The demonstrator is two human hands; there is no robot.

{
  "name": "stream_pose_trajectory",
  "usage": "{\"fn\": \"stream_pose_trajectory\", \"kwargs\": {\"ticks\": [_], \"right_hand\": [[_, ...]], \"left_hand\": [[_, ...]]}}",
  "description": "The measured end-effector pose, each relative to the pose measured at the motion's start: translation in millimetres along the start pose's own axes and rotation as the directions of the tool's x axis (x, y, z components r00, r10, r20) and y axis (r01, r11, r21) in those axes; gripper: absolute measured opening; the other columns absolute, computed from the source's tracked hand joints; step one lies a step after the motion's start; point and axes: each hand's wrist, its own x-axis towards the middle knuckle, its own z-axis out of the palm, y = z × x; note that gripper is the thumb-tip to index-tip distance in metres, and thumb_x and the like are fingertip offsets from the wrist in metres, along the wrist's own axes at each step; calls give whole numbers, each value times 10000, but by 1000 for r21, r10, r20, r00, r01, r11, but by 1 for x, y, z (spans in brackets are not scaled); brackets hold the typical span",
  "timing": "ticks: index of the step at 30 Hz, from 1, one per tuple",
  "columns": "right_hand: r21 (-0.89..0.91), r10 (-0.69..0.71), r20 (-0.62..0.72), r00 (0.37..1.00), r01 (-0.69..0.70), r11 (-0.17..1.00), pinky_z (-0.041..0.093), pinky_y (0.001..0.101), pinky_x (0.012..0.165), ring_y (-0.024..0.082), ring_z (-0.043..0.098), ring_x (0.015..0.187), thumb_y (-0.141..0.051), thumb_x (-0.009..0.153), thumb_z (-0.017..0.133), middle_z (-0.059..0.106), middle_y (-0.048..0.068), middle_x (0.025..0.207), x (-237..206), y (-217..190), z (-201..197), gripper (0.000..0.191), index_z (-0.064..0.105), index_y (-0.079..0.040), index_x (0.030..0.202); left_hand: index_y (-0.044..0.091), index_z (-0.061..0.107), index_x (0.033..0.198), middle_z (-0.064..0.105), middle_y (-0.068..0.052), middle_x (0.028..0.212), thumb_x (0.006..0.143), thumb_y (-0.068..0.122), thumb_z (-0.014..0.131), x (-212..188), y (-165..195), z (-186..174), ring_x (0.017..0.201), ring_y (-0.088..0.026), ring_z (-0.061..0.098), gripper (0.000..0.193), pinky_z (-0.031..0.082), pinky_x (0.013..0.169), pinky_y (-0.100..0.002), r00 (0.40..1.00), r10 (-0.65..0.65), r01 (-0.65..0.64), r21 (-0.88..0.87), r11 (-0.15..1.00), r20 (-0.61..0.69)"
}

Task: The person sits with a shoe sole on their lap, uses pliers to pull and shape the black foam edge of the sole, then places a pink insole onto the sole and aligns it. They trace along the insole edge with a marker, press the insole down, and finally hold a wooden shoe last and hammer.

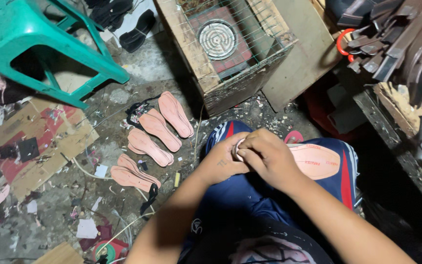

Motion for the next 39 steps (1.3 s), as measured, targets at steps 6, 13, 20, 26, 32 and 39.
{"fn": "stream_pose_trajectory", "kwargs": {"ticks": [6,13,20,26,32,39], "right_hand": [[-156,-41,-2,999,40,987,511,406,770,304,627,868,-101,897,699,634,86,927,3,-3,7,58,664,-79,937],[-217,-77,-71,995,60,974,500,422,745,321,600,836,-126,875,711,594,102,893,2,1,19,110,629,-57,899],[-177,-55,-89,994,39,984,503,414,749,319,597,841,-108,863,715,579,108,890,0,6,14,102,635,-55,898],[-69,0,-167,986,-12,998,519,415,873,330,629,997,-81,889,727,624,140,1049,-13,-1,2,244,645,-11,1108],[-443,51,-462,886,-279,852,504,440,954,347,641,1075,-110,828,784,677,135,1125,-101,6,-66,282,682,-42,1082],[-536,245,-838,489,-823,-190,476,487,996,406,547,1218,-356,849,916,619,224,1169,-262,3,-189,487,656,-17,1084]], "left_hand": [[28,533,1386,626,7,1161,791,25,748,-1,4,-1,1050,-76,595,633,523,905,-250,1000,-12,13,11,1000,-21],[26,546,1380,630,-3,1167,830,37,749,-1,3,-2,1050,-77,583,587,508,917,-247,999,2,2,107,994,-33],[35,537,1363,635,-9,1177,824,36,759,2,4,1,1063,-83,603,583,509,944,-254,1000,4,-2,80,997,-22],[32,518,1397,633,-32,1211,802,9,783,4,8,-1,1095,-119,619,652,518,958,-282,999,-21,23,61,998,-28],[15,500,1380,664,-90,1240,754,-64,794,4,5,-1,1155,-168,650,697,532,1004,-327,994,-84,90,81,993,-73],[15,484,1391,685,-109,1216,735,-108,778,4,4,-2,1126,-184,671,730,543,979,-331,987,-123,133,95,987,-102]]}}
